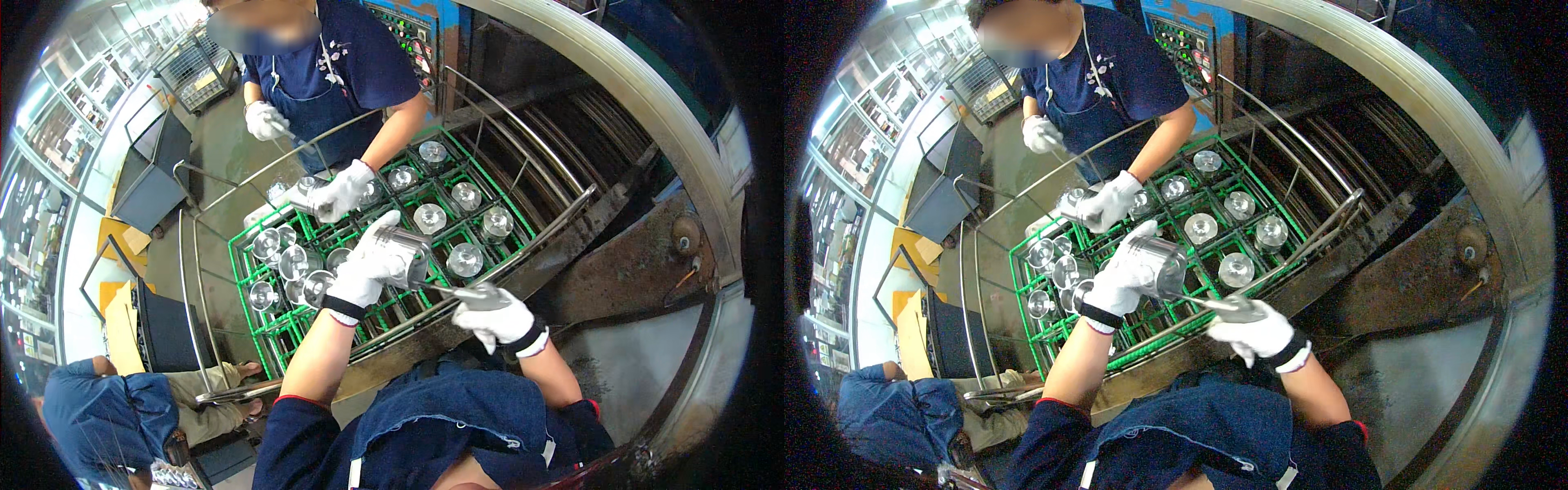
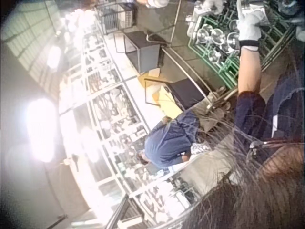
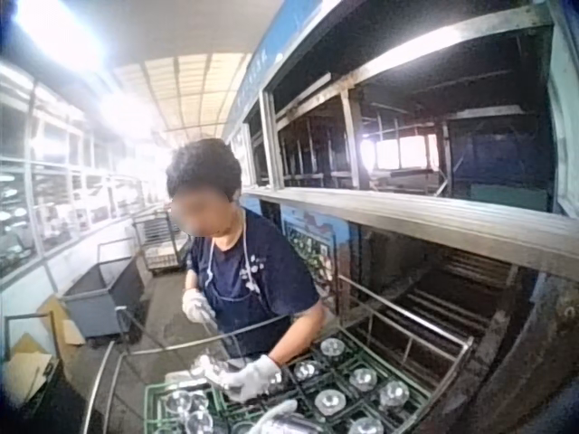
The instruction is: Inspecting, cleaning with a compressed air gun, and organizing metal components on a table.
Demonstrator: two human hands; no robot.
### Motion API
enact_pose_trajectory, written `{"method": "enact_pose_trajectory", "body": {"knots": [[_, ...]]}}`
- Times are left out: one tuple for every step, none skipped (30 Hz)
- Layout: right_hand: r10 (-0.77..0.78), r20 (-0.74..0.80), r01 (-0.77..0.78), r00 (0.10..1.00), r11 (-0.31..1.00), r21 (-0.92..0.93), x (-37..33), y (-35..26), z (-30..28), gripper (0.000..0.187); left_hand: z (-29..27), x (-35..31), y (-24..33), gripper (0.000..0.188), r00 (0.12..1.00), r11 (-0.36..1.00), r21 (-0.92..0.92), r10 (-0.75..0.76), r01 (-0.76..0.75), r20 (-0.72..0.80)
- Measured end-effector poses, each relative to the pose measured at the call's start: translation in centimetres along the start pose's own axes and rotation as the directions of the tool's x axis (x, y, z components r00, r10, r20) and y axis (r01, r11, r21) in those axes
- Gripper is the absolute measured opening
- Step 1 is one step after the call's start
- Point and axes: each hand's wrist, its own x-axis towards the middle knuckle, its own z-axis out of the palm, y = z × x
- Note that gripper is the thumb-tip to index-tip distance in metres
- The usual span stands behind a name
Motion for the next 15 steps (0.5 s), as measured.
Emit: {"method": "enact_pose_trajectory", "body": {"knots": [[-0.024,-0.008,0.024,1.000,1.000,0.000,-0.1,1.1,-1.6,0.026,0.4,0.3,0.1,0.088,0.998,0.994,-0.105,-0.033,0.028,-0.051],[-0.086,-0.079,0.088,0.993,0.996,0.019,-0.4,1.7,-2.1,0.017,0.5,0.4,0.2,0.079,0.991,0.978,-0.205,-0.066,0.042,-0.113],[-0.086,-0.158,0.084,0.984,0.996,-0.016,-0.9,1.4,-1.6,0.016,0.0,1.2,0.7,0.057,0.976,0.940,-0.286,-0.209,0.185,-0.056],[-0.088,-0.235,0.078,0.968,0.996,-0.051,-1.5,1.1,-1.1,0.016,0.1,0.8,0.9,0.057,0.976,0.941,-0.288,-0.206,0.180,-0.064],[-0.085,-0.066,0.080,0.994,0.994,-0.075,-1.9,1.7,-2.0,0.017,0.3,0.3,1.1,0.052,0.963,0.891,-0.405,-0.257,0.204,-0.079],[-0.032,-0.013,0.031,0.999,0.997,-0.064,-2.5,1.5,-1.8,0.017,0.8,0.1,1.4,0.050,0.947,0.825,-0.515,-0.313,0.232,-0.076],[-0.087,-0.030,0.087,0.996,0.996,-0.004,-2.4,1.7,-1.9,0.017,0.9,0.4,1.3,0.048,0.939,0.801,-0.541,-0.339,0.257,-0.055],[-0.142,-0.051,0.145,0.989,0.988,0.055,-2.3,1.9,-2.1,0.017,1.0,0.5,1.0,0.048,0.938,0.799,-0.542,-0.342,0.262,-0.050],[-0.110,-0.198,0.115,0.974,0.993,0.011,-2.0,1.7,-2.2,0.019,1.1,0.5,0.9,0.047,0.944,0.783,-0.559,-0.331,0.273,-0.003],[-0.083,-0.342,0.078,0.936,0.997,-0.028,-1.7,1.4,-2.3,0.021,1.1,0.5,0.8,0.046,0.947,0.767,-0.575,-0.318,0.285,0.045],[-0.093,-0.268,0.077,0.959,0.995,-0.069,-1.9,1.4,-2.1,0.021,0.9,0.4,0.6,0.043,0.937,0.750,-0.590,-0.348,0.298,0.031],[-0.097,-0.191,0.077,0.977,0.991,-0.111,-2.3,1.4,-2.0,0.022,0.9,0.3,0.5,0.043,0.937,0.749,-0.591,-0.348,0.298,0.031],[-0.069,-0.081,0.057,0.994,0.988,-0.146,-2.6,1.3,-1.6,0.023,0.9,0.2,0.4,0.040,0.935,0.757,-0.592,-0.353,0.277,-0.014],[-0.053,-0.028,0.047,0.998,0.982,-0.181,-3.0,0.5,-1.0,0.023,0.8,0.2,0.4,0.037,0.932,0.765,-0.591,-0.358,0.256,-0.059],[-0.096,-0.121,0.079,0.988,0.987,-0.138,-2.8,0.7,-0.8,0.022,1.0,0.2,0.4,0.034,0.928,0.738,-0.623,-0.370,0.260,-0.051]]}}
